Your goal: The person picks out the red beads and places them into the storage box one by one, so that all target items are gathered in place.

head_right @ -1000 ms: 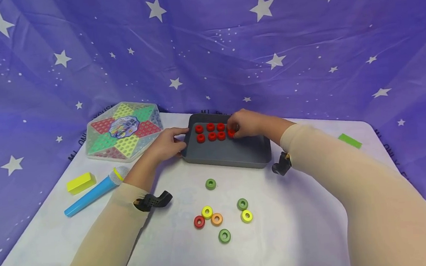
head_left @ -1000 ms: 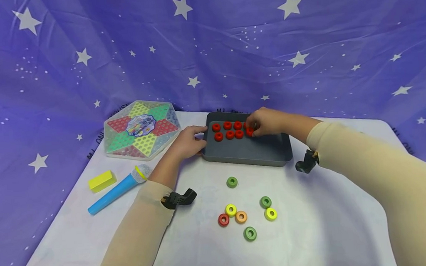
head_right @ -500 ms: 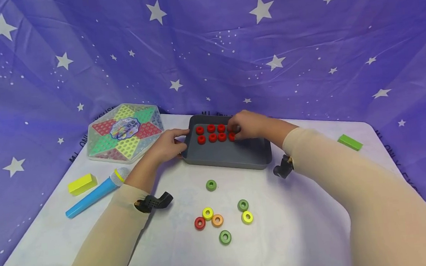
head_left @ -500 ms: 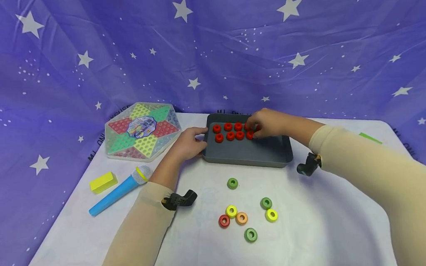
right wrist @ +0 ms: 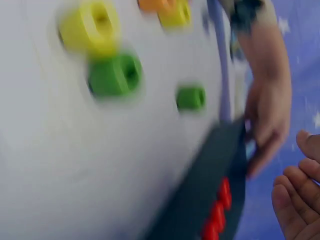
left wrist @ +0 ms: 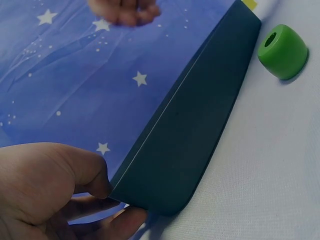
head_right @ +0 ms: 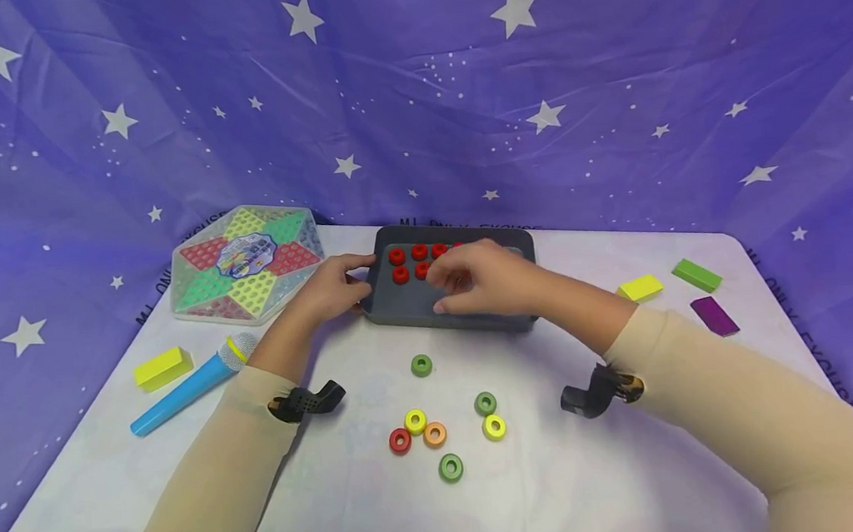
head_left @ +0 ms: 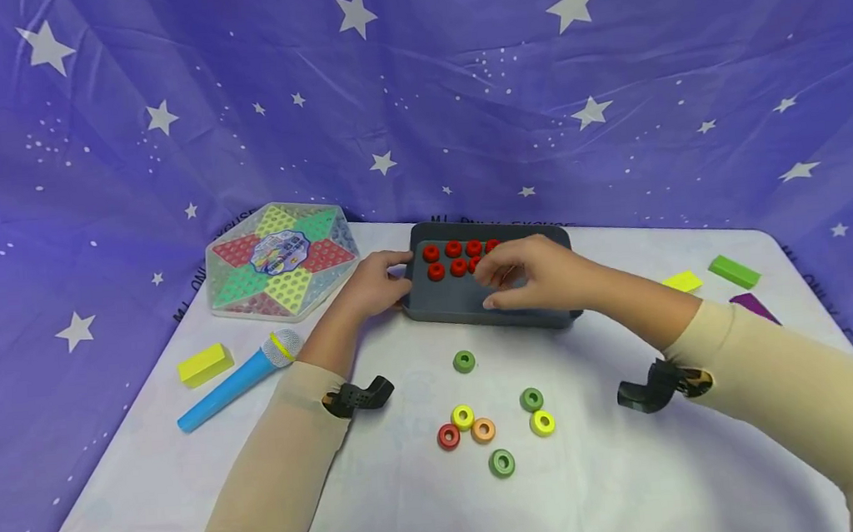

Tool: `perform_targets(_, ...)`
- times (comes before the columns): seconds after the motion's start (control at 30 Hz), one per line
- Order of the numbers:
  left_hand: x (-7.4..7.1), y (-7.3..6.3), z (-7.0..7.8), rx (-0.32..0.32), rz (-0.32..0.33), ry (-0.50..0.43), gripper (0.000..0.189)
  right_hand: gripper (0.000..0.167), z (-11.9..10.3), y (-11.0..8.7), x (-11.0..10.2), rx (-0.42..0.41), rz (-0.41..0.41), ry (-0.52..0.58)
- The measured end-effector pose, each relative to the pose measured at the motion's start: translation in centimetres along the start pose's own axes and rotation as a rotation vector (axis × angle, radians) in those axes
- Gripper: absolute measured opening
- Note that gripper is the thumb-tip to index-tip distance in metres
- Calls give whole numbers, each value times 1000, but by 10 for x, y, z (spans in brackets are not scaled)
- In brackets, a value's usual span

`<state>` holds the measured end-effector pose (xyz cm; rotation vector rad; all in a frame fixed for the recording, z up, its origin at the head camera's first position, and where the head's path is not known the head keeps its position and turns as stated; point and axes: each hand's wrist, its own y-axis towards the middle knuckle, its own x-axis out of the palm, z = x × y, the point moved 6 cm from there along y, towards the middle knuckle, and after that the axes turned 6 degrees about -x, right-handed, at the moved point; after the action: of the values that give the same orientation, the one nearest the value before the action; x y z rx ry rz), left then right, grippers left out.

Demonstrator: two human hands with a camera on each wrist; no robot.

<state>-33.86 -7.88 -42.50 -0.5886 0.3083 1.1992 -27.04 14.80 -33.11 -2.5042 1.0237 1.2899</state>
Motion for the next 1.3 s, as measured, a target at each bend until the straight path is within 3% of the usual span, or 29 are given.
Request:
perform_targets(0.23, -2, 1, -3, -11, -5, -13, 60, 32, -33, -21, 63, -56, -112, 113)
perform_targets(0.43, -3, 1, -3, -9, 3, -5, 60, 44, -50, -30, 108, -113, -218, 9)
perform_targets(0.67, -3, 2, 0, 1, 5, 15, 60, 39, -61, -33, 137, -158, -300, -85)
perform_targets(0.97, -2, 3, 3, 6, 5, 8, 58, 26, -63, -31, 144, -232, -299, -132)
perform_targets(1.3, -2, 4, -2, 0, 0, 8, 59, 24, -65, -35, 111, -252, -183, -88)
